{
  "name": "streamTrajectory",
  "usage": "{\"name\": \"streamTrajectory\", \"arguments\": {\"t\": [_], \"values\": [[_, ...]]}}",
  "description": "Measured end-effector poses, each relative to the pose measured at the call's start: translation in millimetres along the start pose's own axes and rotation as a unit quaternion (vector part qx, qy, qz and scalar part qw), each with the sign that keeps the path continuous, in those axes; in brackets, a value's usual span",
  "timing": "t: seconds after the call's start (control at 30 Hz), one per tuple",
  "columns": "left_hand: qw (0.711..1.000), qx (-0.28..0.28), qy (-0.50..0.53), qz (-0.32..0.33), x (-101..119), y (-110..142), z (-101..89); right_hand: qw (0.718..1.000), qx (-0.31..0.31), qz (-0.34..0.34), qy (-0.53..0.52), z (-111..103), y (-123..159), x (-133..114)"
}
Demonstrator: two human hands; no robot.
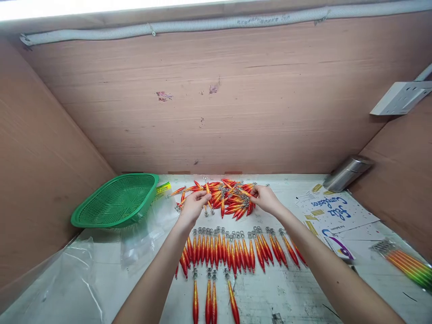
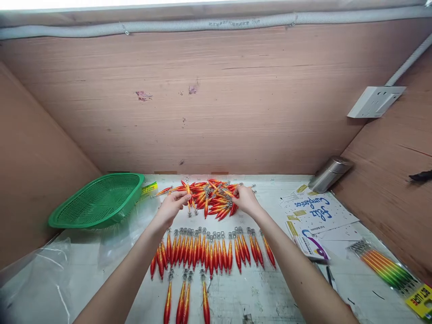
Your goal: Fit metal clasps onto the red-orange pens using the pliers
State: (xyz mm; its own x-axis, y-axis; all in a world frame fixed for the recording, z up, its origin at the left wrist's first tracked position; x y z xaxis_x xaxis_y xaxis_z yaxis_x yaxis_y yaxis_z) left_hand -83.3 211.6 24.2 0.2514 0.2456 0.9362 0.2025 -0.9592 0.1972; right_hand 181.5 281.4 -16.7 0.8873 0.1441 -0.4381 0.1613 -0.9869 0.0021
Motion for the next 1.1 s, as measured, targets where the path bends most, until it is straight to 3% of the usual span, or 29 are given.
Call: {"name": "streamTrajectory", "arguments": {"t": [0.2,0.4,0.63,0.87,1.1], "values": [[0.973,-0.098,0.21,0.001,-13,60,15.6,0.992,-0.006,0.044,-0.122,9,7,5],[0.944,-0.148,0.294,0.005,-5,93,19.5,0.958,-0.025,0.09,-0.273,4,22,12],[0.93,-0.174,0.324,-0.024,-7,106,24.7,0.904,-0.004,0.141,-0.405,2,29,21],[0.924,-0.161,0.342,-0.059,-10,108,24.8,0.839,-0.069,0.163,-0.514,1,36,25],[0.936,-0.142,0.317,-0.06,-21,105,33.0,0.81,-0.058,0.185,-0.554,8,41,33]]}}
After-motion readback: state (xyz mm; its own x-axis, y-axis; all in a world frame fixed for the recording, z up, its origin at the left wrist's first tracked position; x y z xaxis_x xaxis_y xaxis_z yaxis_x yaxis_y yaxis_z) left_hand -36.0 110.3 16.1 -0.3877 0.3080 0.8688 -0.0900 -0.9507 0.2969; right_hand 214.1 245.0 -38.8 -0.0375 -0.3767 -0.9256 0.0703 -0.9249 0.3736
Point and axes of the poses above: each hand's wrist, its own y-axis away from the middle knuckle, its own z-axis out of the palm, x = y × z, the point moved 4 cm from there along -y, towards the middle knuckle, and after that the axes turned 2 degrees about x, right-handed, at the moved point
